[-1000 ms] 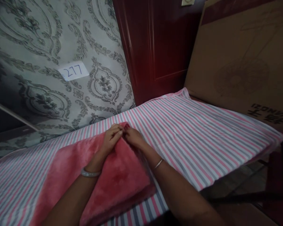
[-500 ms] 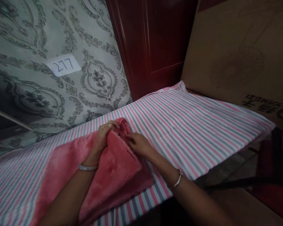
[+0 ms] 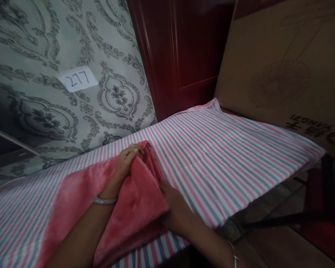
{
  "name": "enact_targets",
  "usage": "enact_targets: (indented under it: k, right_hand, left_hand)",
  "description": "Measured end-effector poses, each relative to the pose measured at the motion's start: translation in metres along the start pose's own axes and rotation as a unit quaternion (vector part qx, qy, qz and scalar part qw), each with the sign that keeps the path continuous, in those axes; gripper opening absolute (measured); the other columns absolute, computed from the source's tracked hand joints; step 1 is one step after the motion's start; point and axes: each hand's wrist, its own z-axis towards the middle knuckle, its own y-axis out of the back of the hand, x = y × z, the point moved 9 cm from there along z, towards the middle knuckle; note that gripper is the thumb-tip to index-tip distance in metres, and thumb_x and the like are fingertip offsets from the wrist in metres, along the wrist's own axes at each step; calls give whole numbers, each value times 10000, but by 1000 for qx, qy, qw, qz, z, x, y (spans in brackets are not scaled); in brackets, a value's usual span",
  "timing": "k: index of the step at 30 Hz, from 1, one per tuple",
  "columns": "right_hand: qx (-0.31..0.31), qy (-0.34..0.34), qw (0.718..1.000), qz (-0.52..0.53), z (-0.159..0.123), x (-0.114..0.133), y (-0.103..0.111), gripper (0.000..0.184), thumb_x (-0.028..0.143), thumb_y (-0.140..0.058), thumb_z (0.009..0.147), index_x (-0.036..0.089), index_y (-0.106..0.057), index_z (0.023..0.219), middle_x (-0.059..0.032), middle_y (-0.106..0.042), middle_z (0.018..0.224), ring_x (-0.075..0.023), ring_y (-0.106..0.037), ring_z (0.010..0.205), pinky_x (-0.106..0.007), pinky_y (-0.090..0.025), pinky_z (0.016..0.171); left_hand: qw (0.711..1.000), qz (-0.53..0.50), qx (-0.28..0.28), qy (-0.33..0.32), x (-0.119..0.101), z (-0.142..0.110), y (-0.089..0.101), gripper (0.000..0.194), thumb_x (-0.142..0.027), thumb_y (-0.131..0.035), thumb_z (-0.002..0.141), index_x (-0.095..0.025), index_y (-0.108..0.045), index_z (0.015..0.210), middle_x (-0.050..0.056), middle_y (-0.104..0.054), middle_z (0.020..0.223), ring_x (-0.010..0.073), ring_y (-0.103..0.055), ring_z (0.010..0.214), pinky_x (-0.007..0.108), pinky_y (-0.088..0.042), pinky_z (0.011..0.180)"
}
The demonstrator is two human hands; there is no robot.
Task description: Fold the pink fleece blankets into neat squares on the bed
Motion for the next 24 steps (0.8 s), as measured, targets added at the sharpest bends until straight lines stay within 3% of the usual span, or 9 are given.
enact_targets:
  k: [3, 7, 10, 13, 17, 21, 24]
  right_hand:
    - [-17, 82, 996, -31, -21, 20, 9, 357, 257, -564, 893, 291, -670, 1233, -91, -671, 1152, -261, -642, 1055, -375, -573, 840]
    - [-23, 108, 993, -48, -48, 26, 19, 362, 182, -519, 906, 350, -680, 1184, -76, -694, 1020, -265, -662, 962, -385, -589, 711]
    - [-51, 99, 993, -40, -63, 25, 30, 358, 155, -483, 936, 358, -672, 1163, -63, -699, 953, -255, -674, 899, -374, -585, 644]
    - [-126, 97, 986, -55, -70, 29, 48, 363, 138, -496, 950, 359, -653, 1191, -48, -715, 984, -236, -688, 902, -369, -597, 700]
    - [-172, 121, 974, -88, -57, 53, 61, 375, 158, -502, 965, 335, -625, 1272, -49, -727, 1084, -219, -692, 996, -364, -596, 820]
    - [-140, 138, 973, -123, -14, 85, 61, 423, 245, -439, 996, 263, -563, 1400, -86, -688, 1262, -226, -648, 1165, -397, -550, 987]
    - [-101, 121, 977, -147, 39, 96, 49, 506, 333, -381, 1008, 227, -489, 1491, -104, -597, 1430, -260, -566, 1304, -469, -453, 1117]
  left_hand:
    - [991, 107, 72, -48, -9, 1, -23, 372, -409, -441, 979, -220, -658, 744, 52, -698, 842, 229, -613, 891, 439, -458, 967]
    - [940, 257, 212, -68, -11, -10, -62, 342, -445, -469, 984, -242, -701, 1134, 91, -671, 1277, 287, -553, 1221, 520, -380, 1105]
    - [932, 275, 225, -68, -9, -16, -66, 460, -479, -483, 987, -260, -584, 1378, 114, -486, 1538, 312, -446, 1394, 551, -344, 1163]
    - [966, 209, 129, -80, -8, -12, -47, 474, -442, -434, 1012, -219, -540, 1416, 143, -401, 1601, 279, -422, 1440, 505, -363, 1181]
    - [982, 182, -14, -37, 2, 1, -11, 373, -313, -416, 1004, -163, -631, 1269, 151, -600, 1418, 234, -539, 1348, 451, -389, 1174]
    - [963, 264, 20, 59, 4, 9, 12, 411, -294, -524, 938, -119, -626, 1295, 173, -640, 1374, 273, -584, 1304, 447, -427, 1138]
    - [935, 332, 64, 109, -7, -2, 45, 482, -353, -540, 939, -131, -589, 1365, 175, -587, 1450, 291, -543, 1355, 448, -414, 1145]
